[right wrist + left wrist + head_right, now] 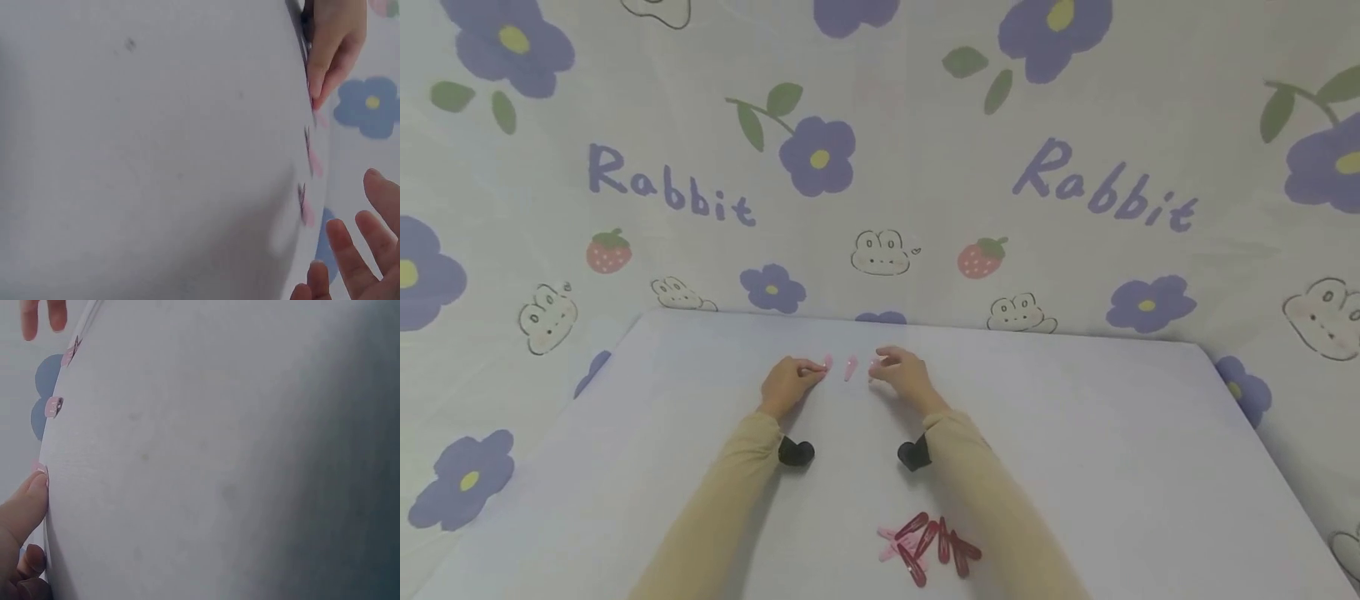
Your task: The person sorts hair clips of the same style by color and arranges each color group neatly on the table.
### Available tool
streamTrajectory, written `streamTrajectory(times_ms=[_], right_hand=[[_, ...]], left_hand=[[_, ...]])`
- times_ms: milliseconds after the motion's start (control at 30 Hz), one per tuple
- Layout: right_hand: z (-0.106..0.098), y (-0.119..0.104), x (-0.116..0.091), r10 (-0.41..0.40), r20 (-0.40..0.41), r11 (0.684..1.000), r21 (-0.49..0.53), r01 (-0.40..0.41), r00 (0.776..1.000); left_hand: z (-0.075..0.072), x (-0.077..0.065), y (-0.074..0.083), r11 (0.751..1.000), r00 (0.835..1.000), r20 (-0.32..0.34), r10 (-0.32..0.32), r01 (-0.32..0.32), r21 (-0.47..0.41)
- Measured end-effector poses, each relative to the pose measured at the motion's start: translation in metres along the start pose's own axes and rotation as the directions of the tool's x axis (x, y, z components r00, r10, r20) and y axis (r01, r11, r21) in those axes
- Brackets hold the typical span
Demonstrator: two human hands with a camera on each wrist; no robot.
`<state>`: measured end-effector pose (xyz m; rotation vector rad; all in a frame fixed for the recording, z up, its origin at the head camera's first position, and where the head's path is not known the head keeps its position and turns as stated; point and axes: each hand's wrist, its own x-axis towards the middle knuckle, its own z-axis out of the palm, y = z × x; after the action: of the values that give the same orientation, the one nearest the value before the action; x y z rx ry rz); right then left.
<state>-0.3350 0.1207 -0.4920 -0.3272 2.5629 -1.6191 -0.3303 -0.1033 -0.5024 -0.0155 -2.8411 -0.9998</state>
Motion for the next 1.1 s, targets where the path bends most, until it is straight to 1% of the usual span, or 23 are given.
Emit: streamTrajectory(times_ms=[33,67,233,333,433,533,667,767,833,900,1000,1100], right_hand=[[0.001,-0.003,-0.002,-0.022,-0.007,1.000,-0.004,0.022,1.000],[0.002,-0.020,-0.013,0.003,-0.016,0.999,-0.038,-0.003,1.000],[0.006,-0.035,-0.030,-0.130,-0.026,0.987,-0.096,0.127,0.991],[0.005,-0.044,-0.039,-0.167,-0.036,0.984,-0.073,0.164,0.985],[0.002,-0.047,-0.047,-0.215,-0.038,0.976,-0.034,0.214,0.976],[0.001,-0.051,-0.059,-0.232,-0.036,0.973,-0.005,0.232,0.972],[-0.002,-0.067,-0.082,-0.211,-0.022,0.977,0.010,0.211,0.977],[-0.006,-0.089,-0.103,-0.221,-0.006,0.975,0.008,0.221,0.975],[-0.010,-0.104,-0.118,-0.239,-0.005,0.971,-0.007,0.239,0.971],[-0.015,-0.118,-0.131,-0.239,-0.004,0.971,-0.032,0.239,0.971],[-0.019,-0.110,-0.138,-0.230,0.008,0.972,-0.049,0.230,0.973],[-0.022,-0.091,-0.142,-0.210,0.029,0.976,-0.046,0.211,0.977]], left_hand=[[-0.001,0.000,0.001,1.000,1.000,0.003,-0.003,0.003,0.002],[-0.002,0.000,0.002,1.000,1.000,0.006,-0.002,0.002,0.004],[-0.001,-0.001,0.002,1.000,1.000,0.002,0.005,-0.005,0.020],[-0.001,0.000,0.002,0.999,1.000,-0.004,0.008,-0.008,0.032],[-0.001,0.001,0.001,0.999,1.000,-0.007,0.000,0.001,0.036],[-0.001,0.001,0.001,0.999,1.000,-0.009,-0.007,0.007,0.035],[-0.001,0.000,0.002,1.000,1.000,-0.018,0.010,-0.010,0.022],[0.000,-0.001,0.003,1.000,1.000,-0.022,0.022,-0.021,0.009],[0.001,-0.001,0.003,1.000,1.000,-0.019,0.018,-0.018,0.006],[0.002,0.000,0.002,1.000,1.000,-0.020,0.020,-0.020,0.007],[0.001,0.001,0.002,1.000,1.000,-0.019,0.008,-0.008,0.003],[-0.001,0.001,0.000,1.000,1.000,-0.018,-0.005,0.005,-0.008]])
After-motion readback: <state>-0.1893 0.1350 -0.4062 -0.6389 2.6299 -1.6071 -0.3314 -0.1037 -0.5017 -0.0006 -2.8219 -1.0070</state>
